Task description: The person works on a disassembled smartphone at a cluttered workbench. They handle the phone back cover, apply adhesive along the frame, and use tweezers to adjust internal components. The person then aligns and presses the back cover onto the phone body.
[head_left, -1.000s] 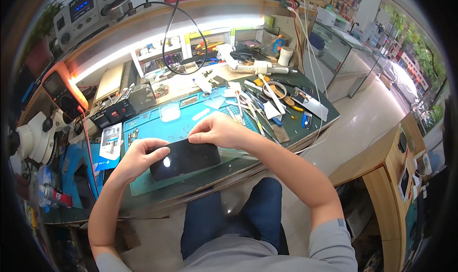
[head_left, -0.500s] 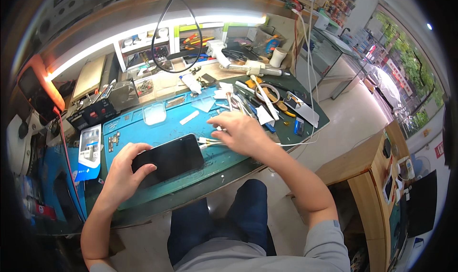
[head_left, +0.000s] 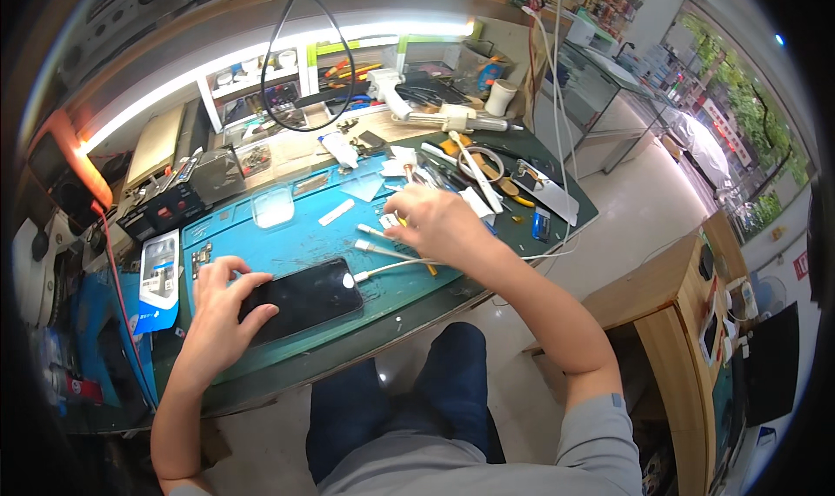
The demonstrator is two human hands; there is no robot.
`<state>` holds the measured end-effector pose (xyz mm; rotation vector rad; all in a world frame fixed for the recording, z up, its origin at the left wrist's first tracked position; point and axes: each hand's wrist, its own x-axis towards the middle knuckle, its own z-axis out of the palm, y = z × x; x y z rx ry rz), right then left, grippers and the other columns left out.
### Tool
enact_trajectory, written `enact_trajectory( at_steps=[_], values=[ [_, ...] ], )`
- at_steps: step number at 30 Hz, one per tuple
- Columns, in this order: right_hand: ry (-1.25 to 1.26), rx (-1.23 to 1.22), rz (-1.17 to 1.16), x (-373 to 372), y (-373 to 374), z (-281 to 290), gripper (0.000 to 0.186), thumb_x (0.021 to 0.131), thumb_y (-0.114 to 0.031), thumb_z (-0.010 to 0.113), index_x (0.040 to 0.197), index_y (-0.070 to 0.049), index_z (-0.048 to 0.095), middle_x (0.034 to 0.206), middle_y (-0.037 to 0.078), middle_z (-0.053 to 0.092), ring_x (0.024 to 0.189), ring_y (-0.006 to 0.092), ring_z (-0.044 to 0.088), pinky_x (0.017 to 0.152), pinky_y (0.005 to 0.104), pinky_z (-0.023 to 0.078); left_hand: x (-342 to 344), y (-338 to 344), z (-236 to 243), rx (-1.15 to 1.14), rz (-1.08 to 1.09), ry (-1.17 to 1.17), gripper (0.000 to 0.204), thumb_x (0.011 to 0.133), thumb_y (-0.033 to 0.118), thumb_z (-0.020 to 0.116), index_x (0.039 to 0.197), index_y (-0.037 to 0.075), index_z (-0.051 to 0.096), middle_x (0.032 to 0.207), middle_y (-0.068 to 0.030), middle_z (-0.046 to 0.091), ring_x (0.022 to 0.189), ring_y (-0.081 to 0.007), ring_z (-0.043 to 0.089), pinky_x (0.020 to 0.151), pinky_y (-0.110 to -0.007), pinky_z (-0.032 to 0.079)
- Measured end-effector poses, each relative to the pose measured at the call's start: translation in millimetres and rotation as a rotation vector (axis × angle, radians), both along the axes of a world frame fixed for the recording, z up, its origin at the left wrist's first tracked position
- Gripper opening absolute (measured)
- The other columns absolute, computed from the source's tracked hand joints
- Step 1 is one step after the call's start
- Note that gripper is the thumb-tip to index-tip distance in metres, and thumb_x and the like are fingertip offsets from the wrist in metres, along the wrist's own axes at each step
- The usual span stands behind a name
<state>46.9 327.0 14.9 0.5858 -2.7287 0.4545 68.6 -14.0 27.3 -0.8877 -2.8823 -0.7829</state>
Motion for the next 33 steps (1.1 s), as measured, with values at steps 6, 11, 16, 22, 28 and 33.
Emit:
enact_trajectory(
  at_steps=[6, 11, 16, 22, 28, 33],
  values=[
    [0.000, 0.057, -0.494, 15, 91, 32, 0.020, 0.085, -0.028, 0.073, 0.089, -0.009, 0.073, 0.088, 0.008, 0.067, 0.083, 0.0267, 0.066, 0.072, 0.0383, 0.051, 1, 9, 4, 0.056, -0.115, 0.054, 0.043, 0.078, -0.003, 0.071, 0.118, 0.007, 0.059, 0.114, -0.0100, 0.055, 0.108, -0.0283, 0.049, 0.096, -0.036, 0.040],
    [-0.116, 0.091, -0.530, 26, 95, 5, 0.024, 0.082, -0.035, 0.075, 0.085, -0.011, 0.074, 0.089, 0.008, 0.068, 0.085, 0.0283, 0.068, 0.073, 0.0399, 0.053, 7, 21, -8, 0.153, -0.180, 0.027, 0.042, 0.080, -0.008, 0.065, 0.119, 0.005, 0.058, 0.102, -0.0055, 0.066, 0.102, -0.0249, 0.055, 0.096, -0.038, 0.037],
    [0.110, -0.214, -0.418, 20, 100, 8, 0.016, 0.083, -0.021, 0.073, 0.085, -0.005, 0.072, 0.085, 0.009, 0.068, 0.078, 0.0255, 0.068, 0.069, 0.0366, 0.052, 12, 25, -3, 0.104, -0.188, 0.121, 0.040, 0.081, -0.006, 0.064, 0.119, 0.005, 0.059, 0.103, -0.0043, 0.070, 0.101, -0.0233, 0.058, 0.096, -0.035, 0.036],
    [-0.038, -0.414, -0.171, 59, 21, 38, 0.013, 0.084, -0.009, 0.072, 0.090, -0.001, 0.065, 0.074, 0.009, 0.065, 0.067, 0.0173, 0.066, 0.063, 0.0310, 0.052, 32, 29, 1, 0.250, -0.116, 0.192, 0.031, 0.086, 0.006, 0.071, 0.116, 0.006, 0.066, 0.109, -0.0095, 0.071, 0.097, -0.0283, 0.066, 0.089, -0.041, 0.046],
    [0.075, -0.405, 0.217, 109, -95, 42, 0.015, 0.080, 0.000, 0.075, 0.091, -0.002, 0.064, 0.082, 0.011, 0.064, 0.070, 0.0234, 0.064, 0.062, 0.0314, 0.052, 62, 46, -13, 0.814, -0.234, -0.194, 0.022, 0.095, 0.006, 0.065, 0.117, 0.003, 0.063, 0.101, -0.0083, 0.069, 0.092, -0.0177, 0.067, 0.081, -0.029, 0.056],
    [0.291, -0.362, 0.333, 110, -133, 31, 0.019, 0.080, 0.002, 0.073, 0.097, -0.002, 0.067, 0.095, 0.012, 0.064, 0.088, 0.0312, 0.065, 0.073, 0.0366, 0.054, 90, 34, -27, 1.428, -0.176, -1.015, 0.025, 0.102, 0.014, 0.058, 0.123, 0.000, 0.060, 0.109, -0.0062, 0.067, 0.099, -0.0117, 0.065, 0.086, -0.029, 0.056]
  ],
)
